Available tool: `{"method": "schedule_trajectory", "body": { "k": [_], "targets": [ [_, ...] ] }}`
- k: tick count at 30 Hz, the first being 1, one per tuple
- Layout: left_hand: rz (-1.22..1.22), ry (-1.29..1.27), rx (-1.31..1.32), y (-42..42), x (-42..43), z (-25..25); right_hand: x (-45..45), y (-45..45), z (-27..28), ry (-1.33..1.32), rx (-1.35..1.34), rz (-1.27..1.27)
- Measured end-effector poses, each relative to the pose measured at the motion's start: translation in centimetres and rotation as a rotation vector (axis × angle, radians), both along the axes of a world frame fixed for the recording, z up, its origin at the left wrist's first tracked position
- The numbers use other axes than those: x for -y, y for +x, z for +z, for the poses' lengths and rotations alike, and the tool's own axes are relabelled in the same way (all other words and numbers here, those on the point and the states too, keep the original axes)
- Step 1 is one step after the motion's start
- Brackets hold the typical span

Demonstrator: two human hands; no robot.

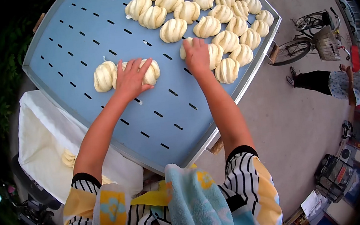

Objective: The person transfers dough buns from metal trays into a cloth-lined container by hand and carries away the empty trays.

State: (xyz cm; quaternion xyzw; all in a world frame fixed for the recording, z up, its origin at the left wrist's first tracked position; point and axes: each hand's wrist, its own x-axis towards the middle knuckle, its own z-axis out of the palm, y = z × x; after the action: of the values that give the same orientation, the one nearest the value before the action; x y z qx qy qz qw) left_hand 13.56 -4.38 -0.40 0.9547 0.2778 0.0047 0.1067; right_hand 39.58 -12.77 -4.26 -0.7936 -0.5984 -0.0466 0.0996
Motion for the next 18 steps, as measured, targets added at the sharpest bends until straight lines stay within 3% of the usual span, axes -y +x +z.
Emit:
{"method": "schedule_trajectory", "body": {
  "k": [1, 7, 10, 13, 16, 18],
  "targets": [
    [0.002, -0.005, 0.015, 0.1, -0.2, -0.2, 0.7, -1.2, 0.4, 0.159, 0.009, 0.124],
    [0.058, -0.035, 0.06, 0.3, 0.0, -0.4, 2.0, -8.8, 1.5, 0.232, -0.241, 0.211],
    [0.085, -0.069, 0.026, 0.2, -0.5, 0.1, 1.6, -8.8, 1.7, 0.084, -0.225, 0.147],
    [0.127, -0.013, -0.065, 1.0, 0.6, 1.3, 3.4, -6.6, 4.3, -0.036, -0.271, 0.399],
    [0.017, -0.058, 0.043, 3.7, 2.1, 2.7, 4.3, -1.0, 7.4, 0.043, -0.215, 0.125],
    [-0.051, -0.08, 0.095, 5.9, 2.9, 2.4, 5.4, 3.1, 6.1, -0.2, -0.11, -0.226]
  ]
}}
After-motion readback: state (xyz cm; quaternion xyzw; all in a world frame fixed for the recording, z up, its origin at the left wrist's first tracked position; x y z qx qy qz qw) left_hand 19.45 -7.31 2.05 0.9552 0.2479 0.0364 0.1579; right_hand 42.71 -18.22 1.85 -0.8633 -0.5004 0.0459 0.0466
